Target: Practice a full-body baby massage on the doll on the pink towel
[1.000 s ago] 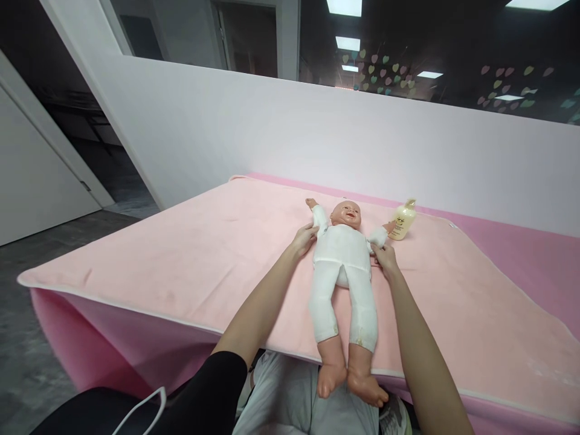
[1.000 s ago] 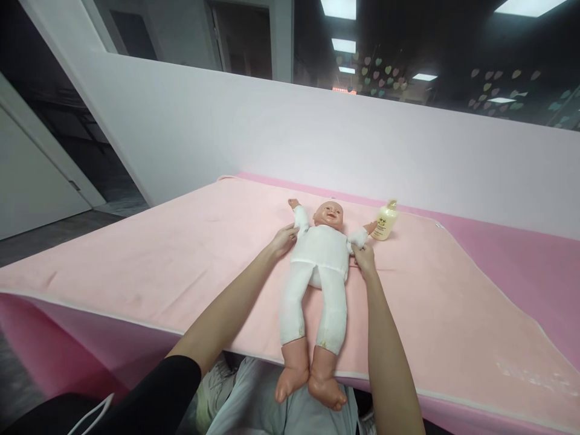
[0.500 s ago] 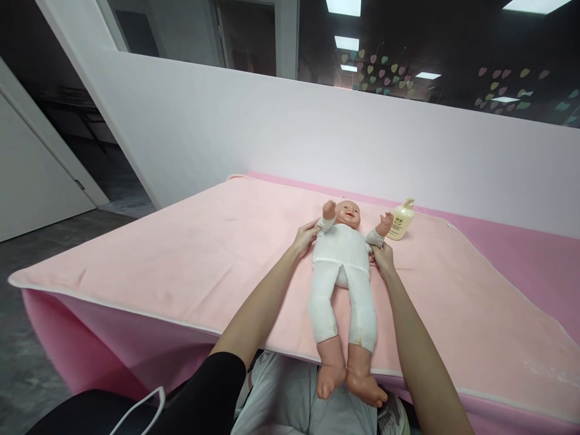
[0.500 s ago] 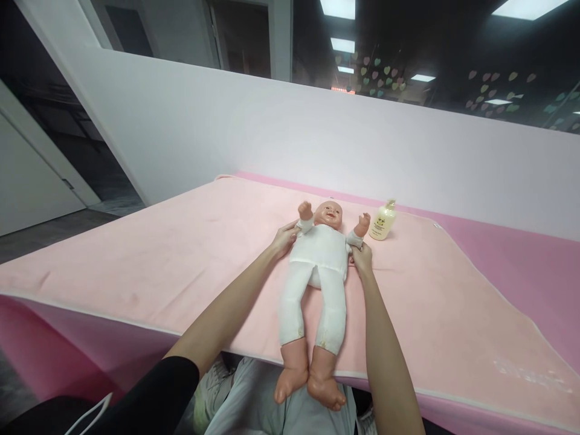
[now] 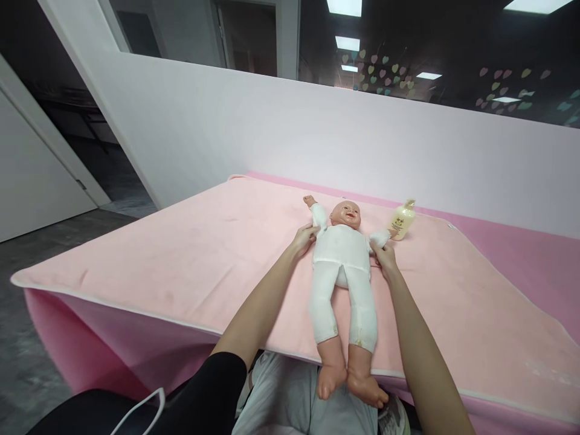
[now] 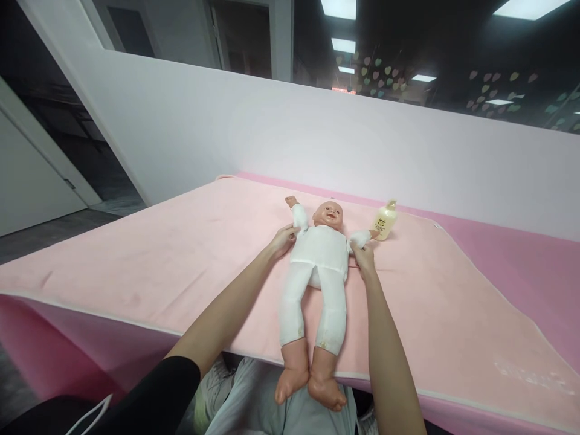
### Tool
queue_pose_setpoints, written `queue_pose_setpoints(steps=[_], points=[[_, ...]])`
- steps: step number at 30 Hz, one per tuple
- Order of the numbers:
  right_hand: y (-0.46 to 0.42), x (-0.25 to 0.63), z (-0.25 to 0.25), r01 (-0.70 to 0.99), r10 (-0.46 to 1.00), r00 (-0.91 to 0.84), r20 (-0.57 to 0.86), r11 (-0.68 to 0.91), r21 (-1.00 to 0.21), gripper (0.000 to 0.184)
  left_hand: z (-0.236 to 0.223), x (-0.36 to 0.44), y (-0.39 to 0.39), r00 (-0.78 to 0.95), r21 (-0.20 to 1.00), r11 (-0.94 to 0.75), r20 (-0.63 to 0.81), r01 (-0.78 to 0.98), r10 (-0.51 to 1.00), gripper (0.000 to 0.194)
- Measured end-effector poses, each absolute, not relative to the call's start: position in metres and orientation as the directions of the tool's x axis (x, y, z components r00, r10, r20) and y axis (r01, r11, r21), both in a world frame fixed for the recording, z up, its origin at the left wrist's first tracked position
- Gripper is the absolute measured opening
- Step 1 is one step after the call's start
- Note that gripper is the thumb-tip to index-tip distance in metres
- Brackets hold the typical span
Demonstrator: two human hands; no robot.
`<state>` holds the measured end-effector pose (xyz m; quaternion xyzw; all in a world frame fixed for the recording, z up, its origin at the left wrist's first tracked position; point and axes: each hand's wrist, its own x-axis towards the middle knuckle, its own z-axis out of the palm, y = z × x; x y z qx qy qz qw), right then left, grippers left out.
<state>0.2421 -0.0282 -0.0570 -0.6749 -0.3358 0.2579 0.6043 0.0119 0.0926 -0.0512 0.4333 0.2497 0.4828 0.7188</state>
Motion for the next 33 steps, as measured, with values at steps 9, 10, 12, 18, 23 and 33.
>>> queue_pose_setpoints(steps=[9,10,12,18,23,33], points=[[-0.037,0.252,-0.054,-0.104,0.857,0.514,0.046,0.115,-0.988,0.032,-0.048,0.010,0.089,0.411,0.848,0.218,-0.001,-0.482,0.912,0.021],[-0.035,0.251,-0.055,-0.072,0.837,0.546,0.033,0.087,-0.994,0.032,-0.047,0.011,0.088,0.400,0.854,0.190,0.023,-0.484,0.916,0.023],[-0.032,0.245,-0.055,0.058,0.786,0.615,0.058,0.028,-0.998,0.030,-0.047,0.012,0.087,0.383,0.857,0.125,0.089,-0.500,0.919,0.028],[-0.024,0.225,-0.052,0.661,0.758,0.596,0.265,-0.276,-0.698,0.044,-0.049,0.018,0.093,0.301,0.873,0.175,-0.035,-0.455,0.953,0.038],[-0.024,0.227,-0.052,0.590,0.749,0.626,0.215,-0.276,-0.759,0.036,-0.052,0.019,0.094,0.284,0.894,0.176,-0.058,-0.412,0.957,0.042],[-0.036,0.241,-0.036,-0.394,0.593,0.796,-0.123,0.352,-0.849,0.033,-0.049,0.014,0.090,0.053,0.765,0.062,-0.036,-0.641,0.998,0.023]])
